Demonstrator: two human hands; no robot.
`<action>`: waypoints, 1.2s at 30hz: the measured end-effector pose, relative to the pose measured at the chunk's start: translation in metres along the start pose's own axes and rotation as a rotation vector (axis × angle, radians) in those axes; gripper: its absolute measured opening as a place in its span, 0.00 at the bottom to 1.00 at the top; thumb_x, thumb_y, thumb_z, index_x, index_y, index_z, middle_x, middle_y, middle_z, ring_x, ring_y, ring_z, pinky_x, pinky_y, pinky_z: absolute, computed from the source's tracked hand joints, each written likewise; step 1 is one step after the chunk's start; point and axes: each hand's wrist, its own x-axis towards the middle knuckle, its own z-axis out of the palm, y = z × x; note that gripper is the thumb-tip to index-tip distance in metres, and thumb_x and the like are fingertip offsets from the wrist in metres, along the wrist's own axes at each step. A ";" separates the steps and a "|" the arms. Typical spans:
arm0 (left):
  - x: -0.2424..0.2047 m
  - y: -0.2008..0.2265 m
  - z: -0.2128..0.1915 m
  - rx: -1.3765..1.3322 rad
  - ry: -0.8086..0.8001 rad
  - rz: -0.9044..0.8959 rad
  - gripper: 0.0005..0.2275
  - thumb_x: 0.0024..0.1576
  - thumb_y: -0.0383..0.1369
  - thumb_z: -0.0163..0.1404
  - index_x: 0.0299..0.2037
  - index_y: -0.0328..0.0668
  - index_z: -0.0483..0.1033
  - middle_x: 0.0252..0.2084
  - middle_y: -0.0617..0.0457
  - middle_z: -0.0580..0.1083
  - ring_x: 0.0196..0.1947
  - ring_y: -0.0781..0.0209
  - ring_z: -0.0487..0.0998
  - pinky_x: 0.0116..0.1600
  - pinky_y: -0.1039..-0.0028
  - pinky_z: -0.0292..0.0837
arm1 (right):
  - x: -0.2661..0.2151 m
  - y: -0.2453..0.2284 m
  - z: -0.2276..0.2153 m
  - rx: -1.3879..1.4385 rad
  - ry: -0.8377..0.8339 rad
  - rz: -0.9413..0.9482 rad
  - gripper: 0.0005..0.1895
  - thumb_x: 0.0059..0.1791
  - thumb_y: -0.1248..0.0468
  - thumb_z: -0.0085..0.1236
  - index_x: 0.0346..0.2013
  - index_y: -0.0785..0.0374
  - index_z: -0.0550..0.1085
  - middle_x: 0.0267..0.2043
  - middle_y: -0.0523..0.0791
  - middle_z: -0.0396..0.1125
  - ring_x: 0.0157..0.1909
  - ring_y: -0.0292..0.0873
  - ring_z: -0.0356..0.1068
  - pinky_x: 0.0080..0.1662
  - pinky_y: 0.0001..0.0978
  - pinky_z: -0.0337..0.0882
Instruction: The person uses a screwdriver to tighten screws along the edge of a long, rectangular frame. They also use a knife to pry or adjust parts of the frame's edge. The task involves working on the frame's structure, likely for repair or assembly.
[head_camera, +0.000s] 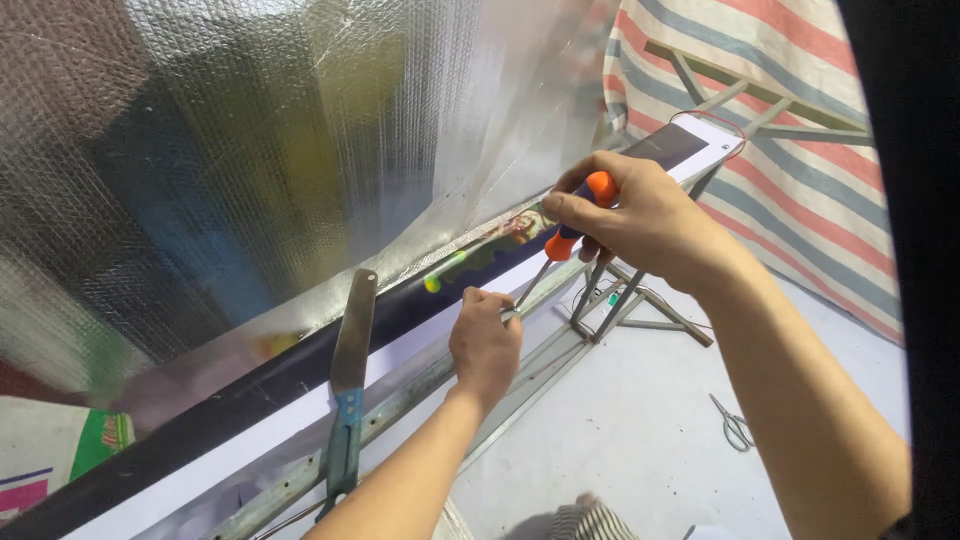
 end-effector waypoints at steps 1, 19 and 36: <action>-0.001 0.001 -0.001 0.001 0.004 -0.001 0.09 0.57 0.23 0.52 0.47 0.37 0.78 0.44 0.54 0.70 0.42 0.54 0.83 0.47 0.68 0.81 | -0.001 -0.001 -0.002 0.001 -0.002 -0.004 0.19 0.49 0.57 0.65 0.48 0.68 0.77 0.33 0.59 0.72 0.24 0.45 0.74 0.30 0.35 0.78; 0.008 0.001 0.013 0.080 0.014 -0.151 0.10 0.55 0.31 0.56 0.47 0.46 0.80 0.47 0.55 0.72 0.44 0.55 0.82 0.49 0.65 0.80 | 0.031 0.027 -0.013 -0.120 -0.117 -0.231 0.25 0.46 0.61 0.66 0.54 0.70 0.71 0.41 0.66 0.68 0.35 0.58 0.76 0.38 0.48 0.80; 0.001 -0.002 0.007 0.024 0.138 0.131 0.08 0.50 0.22 0.60 0.39 0.36 0.80 0.30 0.52 0.74 0.27 0.65 0.73 0.32 0.78 0.73 | 0.004 0.020 0.017 -0.281 0.175 -0.348 0.14 0.50 0.62 0.54 0.49 0.64 0.69 0.41 0.51 0.71 0.40 0.48 0.74 0.40 0.40 0.78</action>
